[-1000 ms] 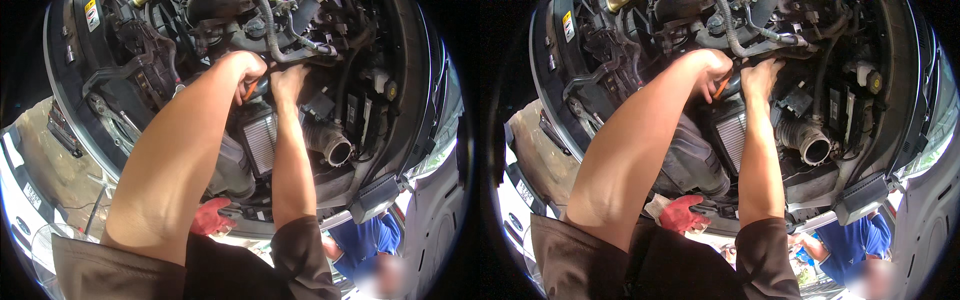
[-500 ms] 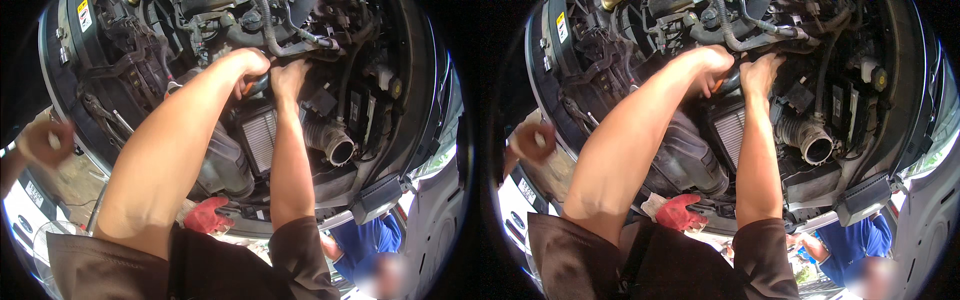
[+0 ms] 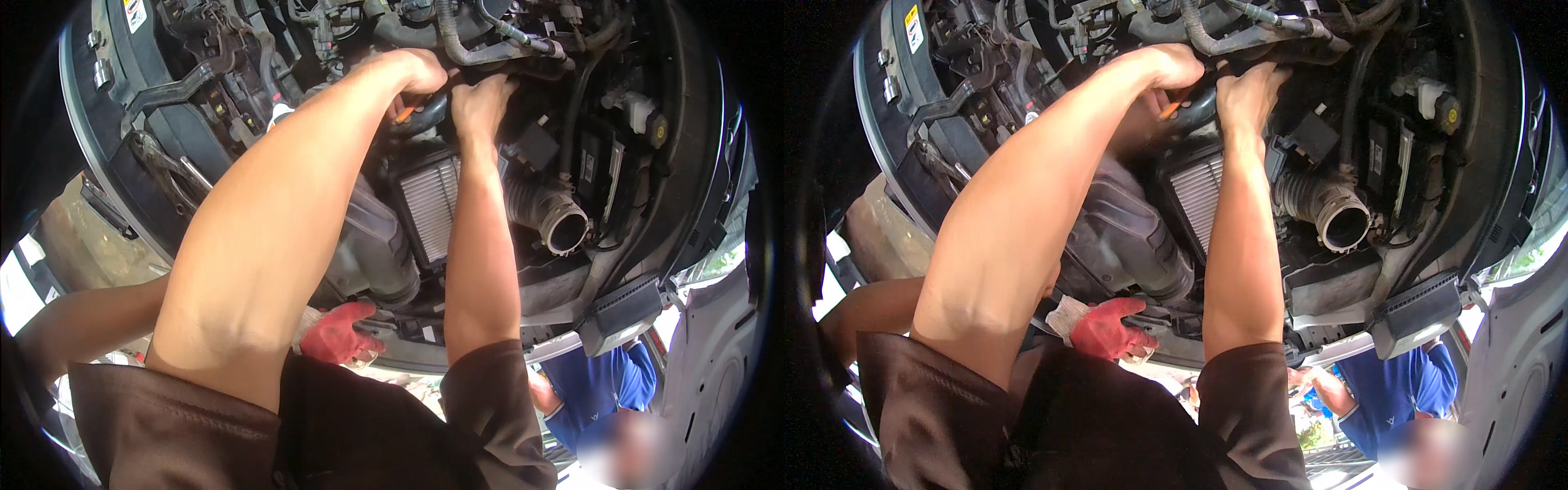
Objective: The person removes a throttle body and air intake components from a vehicle's engine bay, manipulates various hoses and electrical connectors, and uses pliers to adjust a clamp.
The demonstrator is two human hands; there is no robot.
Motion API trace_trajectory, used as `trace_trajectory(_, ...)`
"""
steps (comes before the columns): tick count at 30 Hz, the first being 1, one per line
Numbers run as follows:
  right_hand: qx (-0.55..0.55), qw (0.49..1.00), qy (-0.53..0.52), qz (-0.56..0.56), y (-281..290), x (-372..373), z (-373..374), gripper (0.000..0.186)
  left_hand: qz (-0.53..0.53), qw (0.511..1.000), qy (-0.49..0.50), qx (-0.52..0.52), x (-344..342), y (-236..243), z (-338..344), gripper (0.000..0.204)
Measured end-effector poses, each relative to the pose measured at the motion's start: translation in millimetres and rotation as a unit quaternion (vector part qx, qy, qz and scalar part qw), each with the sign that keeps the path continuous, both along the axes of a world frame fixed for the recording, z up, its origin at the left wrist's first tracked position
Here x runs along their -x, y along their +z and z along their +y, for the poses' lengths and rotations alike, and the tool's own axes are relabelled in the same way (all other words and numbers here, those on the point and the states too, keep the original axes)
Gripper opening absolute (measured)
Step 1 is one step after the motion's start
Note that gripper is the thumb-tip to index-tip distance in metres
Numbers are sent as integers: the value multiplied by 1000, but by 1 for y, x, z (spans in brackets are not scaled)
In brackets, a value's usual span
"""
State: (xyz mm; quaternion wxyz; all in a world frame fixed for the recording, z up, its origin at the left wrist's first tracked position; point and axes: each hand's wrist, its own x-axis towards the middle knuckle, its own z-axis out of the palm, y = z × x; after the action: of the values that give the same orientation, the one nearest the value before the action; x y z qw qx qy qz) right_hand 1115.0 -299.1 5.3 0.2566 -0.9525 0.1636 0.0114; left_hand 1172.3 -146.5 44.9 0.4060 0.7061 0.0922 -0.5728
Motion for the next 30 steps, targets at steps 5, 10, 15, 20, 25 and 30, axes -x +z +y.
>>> trace_trajectory(5, -14, 1000, 13, -8, -1, 0, -5, 88, 34, 999, 1, 27, -2, -11, 1, 33)
trace_trajectory(10, -33, 999, 6, -16, 5, 0, 0, 87, 31, 999, -1, 12, 0, -16, -1, 34)
trace_trajectory(15, -36, 999, -2, 30, 0, -1, -7, 85, 37, 998, 43, 19, 1, -3, -5, 34)
trace_trajectory(20, -36, 999, -12, 13, 0, 1, -7, 84, 47, 994, 97, 35, 7, -5, -10, 30)
trace_trajectory(25, -37, 999, -10, -12, 2, -1, 0, 83, 4, 999, 48, 24, 5, -10, -11, 27)
trace_trajectory(30, -52, 998, -20, -4, 2, 0, -2, 85, 3, 995, 99, 15, 15, -18, -19, 26)
